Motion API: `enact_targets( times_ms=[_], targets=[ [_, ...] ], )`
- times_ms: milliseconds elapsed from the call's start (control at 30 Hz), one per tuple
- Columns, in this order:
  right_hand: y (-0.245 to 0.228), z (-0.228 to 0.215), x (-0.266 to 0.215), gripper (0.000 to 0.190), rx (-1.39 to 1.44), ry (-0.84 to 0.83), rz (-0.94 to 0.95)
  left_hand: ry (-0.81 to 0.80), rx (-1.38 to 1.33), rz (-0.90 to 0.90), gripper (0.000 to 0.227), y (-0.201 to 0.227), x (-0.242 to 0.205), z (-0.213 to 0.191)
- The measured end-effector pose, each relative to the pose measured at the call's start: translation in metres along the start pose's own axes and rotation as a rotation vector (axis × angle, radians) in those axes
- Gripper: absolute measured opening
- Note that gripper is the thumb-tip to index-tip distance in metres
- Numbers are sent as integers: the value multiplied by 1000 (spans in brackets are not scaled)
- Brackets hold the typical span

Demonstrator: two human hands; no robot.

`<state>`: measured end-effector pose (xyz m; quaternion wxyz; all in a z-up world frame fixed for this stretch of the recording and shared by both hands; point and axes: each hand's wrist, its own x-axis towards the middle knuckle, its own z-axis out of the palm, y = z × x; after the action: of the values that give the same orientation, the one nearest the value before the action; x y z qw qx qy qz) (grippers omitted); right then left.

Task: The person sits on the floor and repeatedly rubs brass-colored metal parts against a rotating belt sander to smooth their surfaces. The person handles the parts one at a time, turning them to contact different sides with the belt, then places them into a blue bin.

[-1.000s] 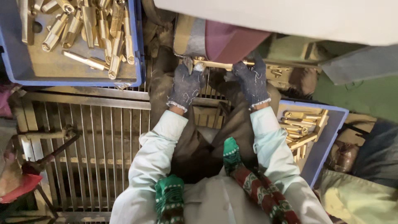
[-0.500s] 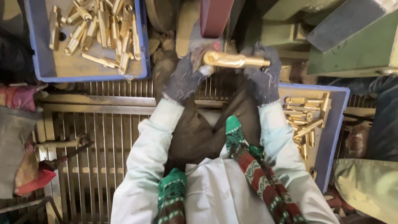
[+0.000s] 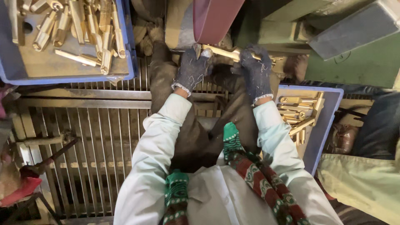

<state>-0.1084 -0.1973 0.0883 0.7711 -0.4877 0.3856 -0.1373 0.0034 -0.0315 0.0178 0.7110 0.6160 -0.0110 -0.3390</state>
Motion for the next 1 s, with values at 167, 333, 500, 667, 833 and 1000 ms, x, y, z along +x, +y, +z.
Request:
enact_targets(
  times_ms=[167,333,500,667,833,1000],
  targets=[
    [1,10,15,44,-26,73,85,39,25,-81,22,2,9,-3],
    [1,6,6,43,-7,-73,-105,15,-23,122,22,-5,-3,-11],
    [4,10,10,37,-34,-40,-44,65,93,111,21,-5,-3,-20],
    [0,32,27,41,-51,-1,87,112,27,-7,23,20,5,-18],
    [8,22,11,47,-42,-138,-152,81,-45,90,26,4,-13,-25],
    [12,21,22,48,-52,-106,5,172,-65,-60,27,-21,-4,-31]
  ],
)
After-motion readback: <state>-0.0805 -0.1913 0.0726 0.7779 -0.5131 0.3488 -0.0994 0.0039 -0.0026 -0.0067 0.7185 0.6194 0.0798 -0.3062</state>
